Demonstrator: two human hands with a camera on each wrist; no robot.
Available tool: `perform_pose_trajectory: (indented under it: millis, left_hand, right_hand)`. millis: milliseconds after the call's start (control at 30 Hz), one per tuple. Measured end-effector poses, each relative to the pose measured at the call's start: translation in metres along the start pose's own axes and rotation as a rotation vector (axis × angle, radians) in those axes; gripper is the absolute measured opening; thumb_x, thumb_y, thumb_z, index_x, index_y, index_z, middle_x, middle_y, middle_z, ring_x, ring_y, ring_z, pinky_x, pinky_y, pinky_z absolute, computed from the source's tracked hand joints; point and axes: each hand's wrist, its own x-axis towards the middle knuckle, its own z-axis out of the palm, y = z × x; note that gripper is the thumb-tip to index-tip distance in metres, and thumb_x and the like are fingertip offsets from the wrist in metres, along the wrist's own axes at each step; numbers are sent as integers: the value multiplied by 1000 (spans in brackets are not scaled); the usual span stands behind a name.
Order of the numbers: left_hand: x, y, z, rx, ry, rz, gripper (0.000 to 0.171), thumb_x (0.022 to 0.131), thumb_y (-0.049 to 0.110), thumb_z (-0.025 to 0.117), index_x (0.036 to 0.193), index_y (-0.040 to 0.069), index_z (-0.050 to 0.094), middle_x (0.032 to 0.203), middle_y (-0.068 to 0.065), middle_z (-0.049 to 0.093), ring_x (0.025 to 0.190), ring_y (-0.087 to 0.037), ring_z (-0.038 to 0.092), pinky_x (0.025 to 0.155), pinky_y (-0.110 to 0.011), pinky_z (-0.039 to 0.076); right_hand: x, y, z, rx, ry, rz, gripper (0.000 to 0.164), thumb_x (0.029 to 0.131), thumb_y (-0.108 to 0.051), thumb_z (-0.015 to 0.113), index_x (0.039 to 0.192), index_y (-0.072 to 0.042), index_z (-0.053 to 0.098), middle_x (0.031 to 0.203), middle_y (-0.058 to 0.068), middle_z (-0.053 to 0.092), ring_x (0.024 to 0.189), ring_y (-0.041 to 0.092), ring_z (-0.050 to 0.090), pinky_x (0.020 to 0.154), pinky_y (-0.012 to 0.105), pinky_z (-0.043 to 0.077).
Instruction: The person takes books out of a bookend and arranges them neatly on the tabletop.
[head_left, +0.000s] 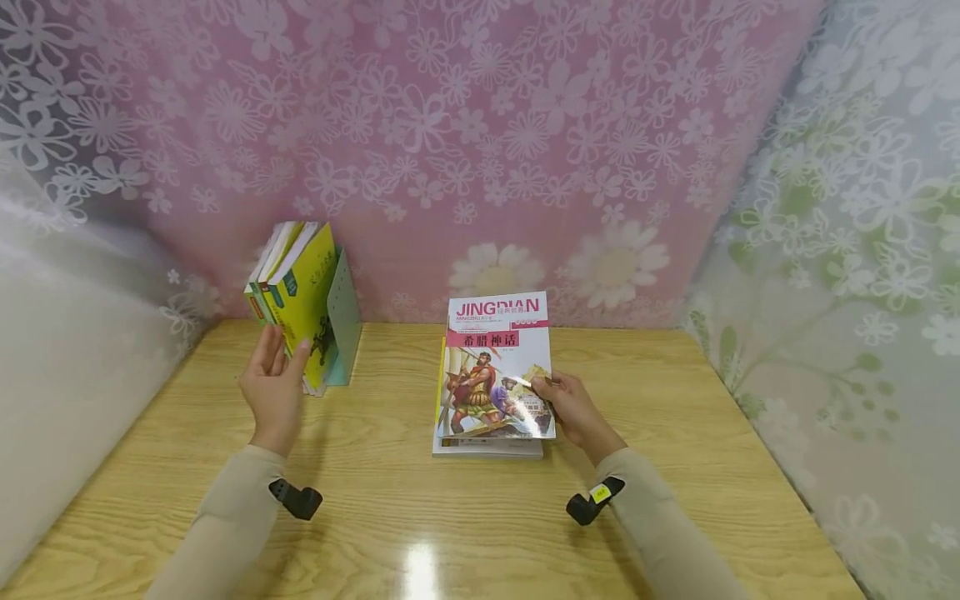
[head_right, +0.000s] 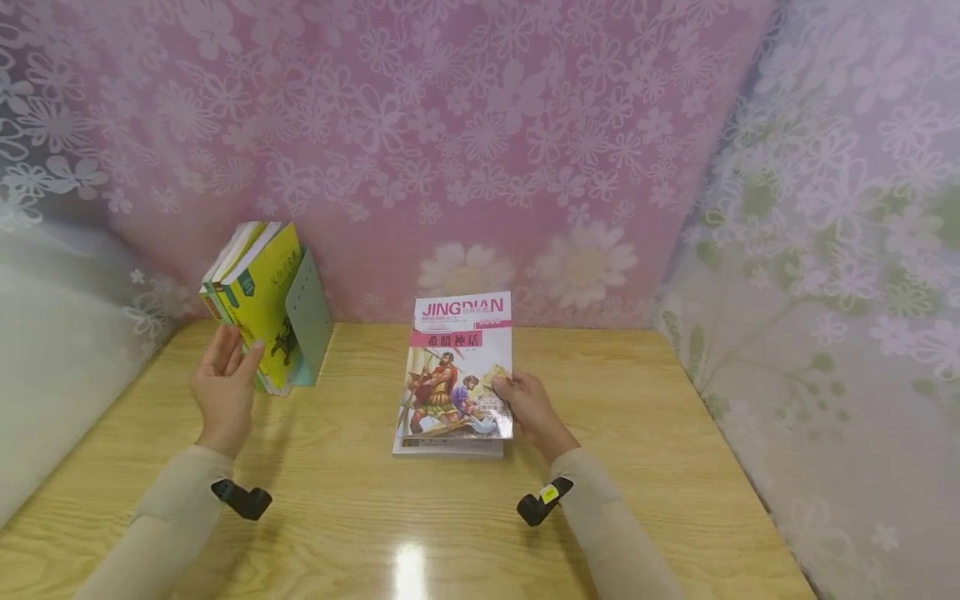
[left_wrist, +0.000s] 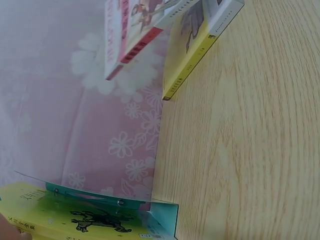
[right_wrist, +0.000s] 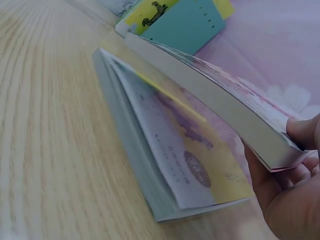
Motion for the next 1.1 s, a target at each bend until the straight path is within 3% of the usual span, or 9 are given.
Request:
perform_pose_trajectory:
  millis: [200, 433, 567, 933, 1100]
  left_hand:
    - [3, -2, 1, 18, -12, -13, 69, 88, 19, 71, 148, 13, 37, 150, -6, 40, 138, -15, 37, 110, -27, 33]
    - [3, -1, 1, 19, -25, -27, 70, 87, 20, 72, 147, 13, 38, 150, -7, 40, 137, -15, 38, 108, -27, 36]
    - [0, -1, 0, 22, -32, -34, 70, 87, 20, 71, 148, 12, 37, 150, -7, 39, 137, -16, 38, 108, -27, 36]
    - [1, 1, 1, 38, -17, -12, 67, 88, 17, 71, 147, 10, 39, 149, -9, 40, 137, -17, 38, 110, -29, 34]
    - [1, -1, 1, 42, -21, 9, 66, 88, 16, 70, 146, 9, 39, 150, -9, 40, 138, -18, 37, 112, -31, 32]
  right_hand:
    - [8, 11, 0, 49, 0, 96, 44, 102, -22, 48, 134, 8, 43, 90, 0, 66, 79, 9, 65, 70, 24, 57]
    - [11, 25, 1, -24, -12, 113, 32, 101, -21, 49, 115, 8, 52, 86, 2, 64, 76, 10, 63, 68, 23, 55]
    - [13, 32, 2, -59, 3, 146, 35, 101, -20, 50, 118, 10, 52, 89, 5, 65, 77, 10, 63, 70, 24, 55]
    - [20, 26, 1, -356, -3, 151, 37, 99, -27, 53, 110, 7, 60, 87, 7, 63, 76, 12, 58, 71, 27, 51]
    - [22, 23, 2, -394, -23, 158, 38, 98, -28, 55, 110, 8, 59, 88, 7, 64, 75, 12, 59, 70, 25, 50]
